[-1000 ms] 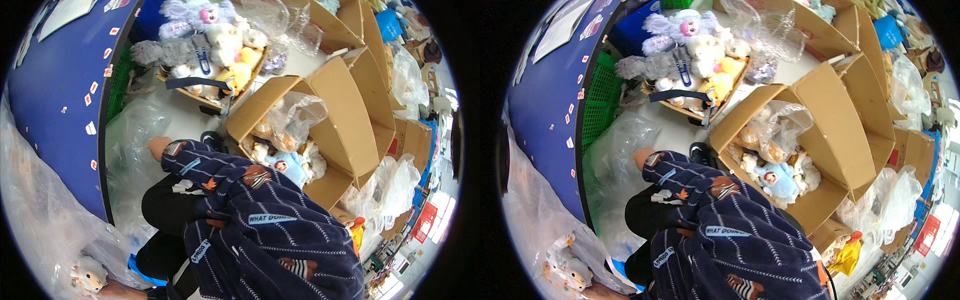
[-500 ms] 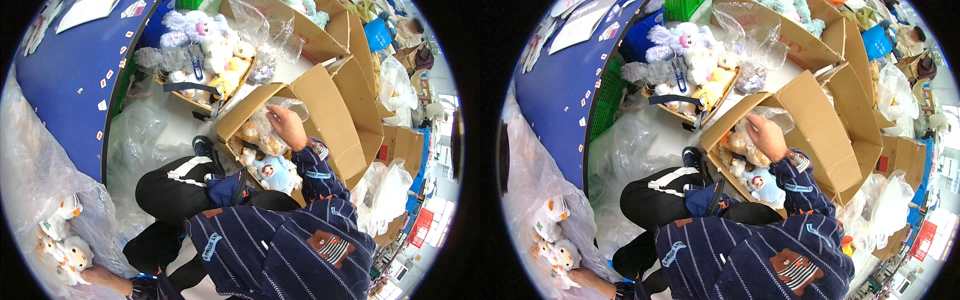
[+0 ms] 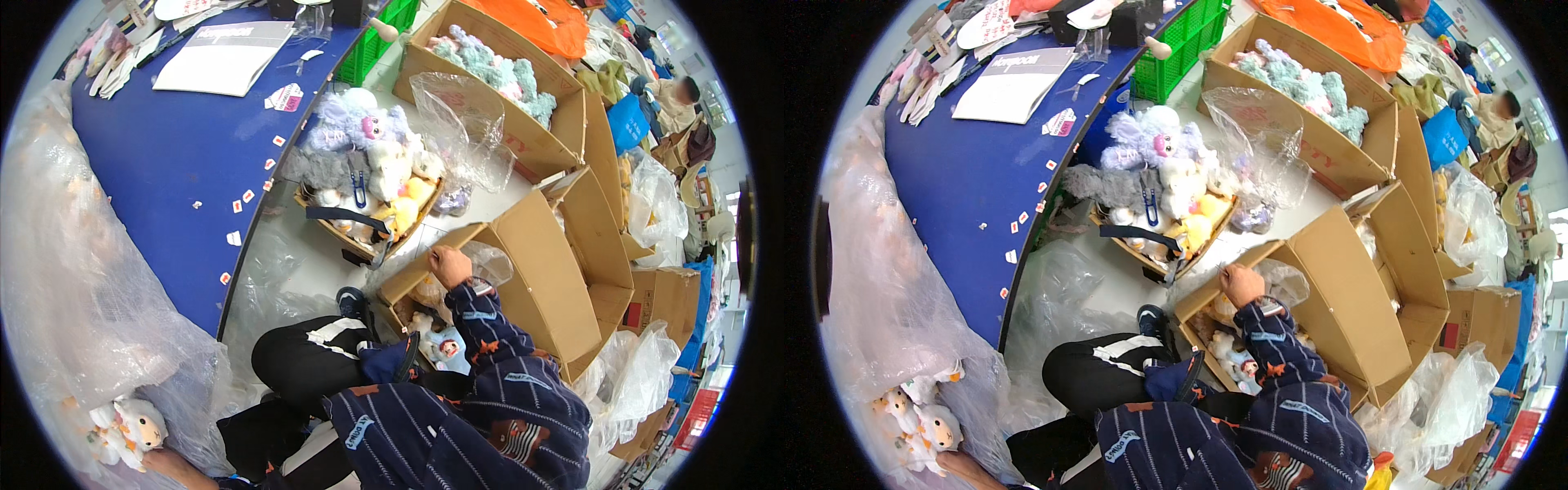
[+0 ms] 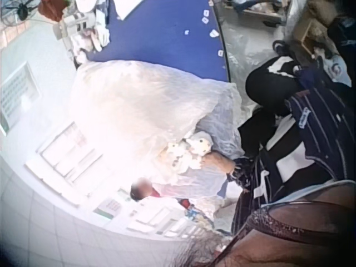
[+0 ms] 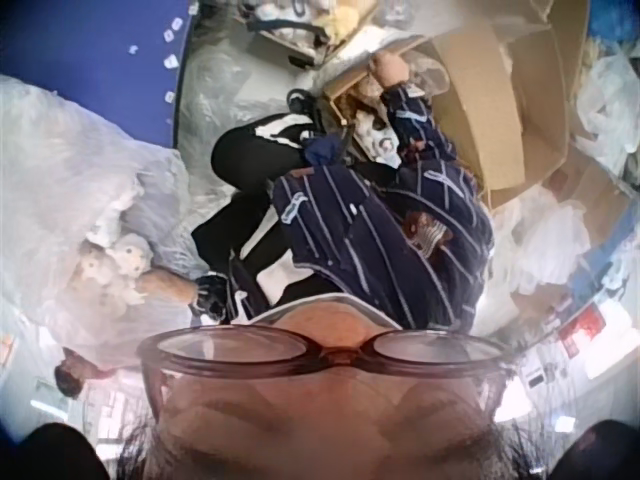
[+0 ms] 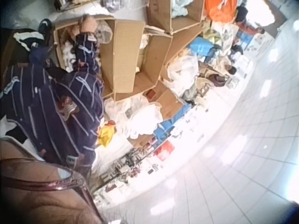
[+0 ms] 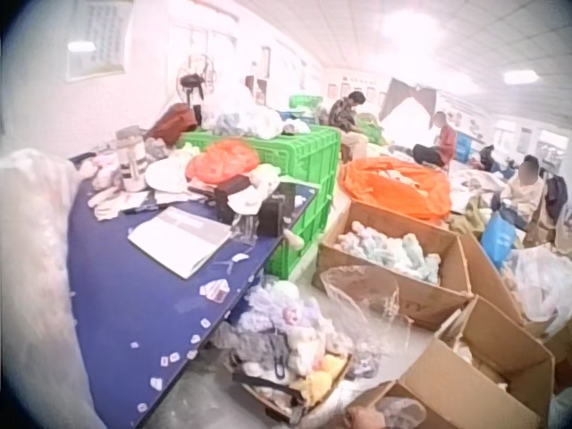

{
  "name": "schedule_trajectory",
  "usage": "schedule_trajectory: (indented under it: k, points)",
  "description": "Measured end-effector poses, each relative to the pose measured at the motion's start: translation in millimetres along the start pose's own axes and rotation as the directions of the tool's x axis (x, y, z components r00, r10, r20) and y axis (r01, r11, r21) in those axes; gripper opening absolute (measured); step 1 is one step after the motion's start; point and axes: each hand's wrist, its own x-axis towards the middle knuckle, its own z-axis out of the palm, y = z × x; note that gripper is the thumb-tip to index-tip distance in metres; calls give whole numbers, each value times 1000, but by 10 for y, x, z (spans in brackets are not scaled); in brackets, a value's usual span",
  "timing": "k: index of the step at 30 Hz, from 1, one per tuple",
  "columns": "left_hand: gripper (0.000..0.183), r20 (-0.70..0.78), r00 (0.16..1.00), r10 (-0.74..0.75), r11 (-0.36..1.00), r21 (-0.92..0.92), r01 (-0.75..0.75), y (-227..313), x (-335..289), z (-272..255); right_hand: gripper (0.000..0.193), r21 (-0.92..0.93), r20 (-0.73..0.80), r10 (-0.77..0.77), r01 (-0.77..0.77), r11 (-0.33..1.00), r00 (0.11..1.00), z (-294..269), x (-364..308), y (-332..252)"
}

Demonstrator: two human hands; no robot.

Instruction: The person trims loose threads and strings from small white plush toys using scissors. They pick up each toy, cut the excess material, and place the finished items into a cardboard box.

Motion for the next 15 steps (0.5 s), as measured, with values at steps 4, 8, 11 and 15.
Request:
schedule_trajectory:
  k: [4, 8, 11, 15]
  points:
    - [30, 9, 999, 34, 999, 27, -34, -116, 4, 46, 23, -35, 56, 43, -41, 999, 998, -68, -122, -59]
    - [31, 49, 994, 99, 989, 105, -104, -280, -4, 68, 28, -56, 157, 139, -131, 990, 978, -128, -187, -63]
    - [30, -6, 987, 159, 986, 61, -158, -216, -34, 60, 28, -69, 187, 143, -132, 989, 972, -120, -183, -14]
    - [23, -293, 941, 171, 951, -200, -235, 654, -77, -138, 27, 78, 229, 50, -69, 995, 972, -327, -1, -269]
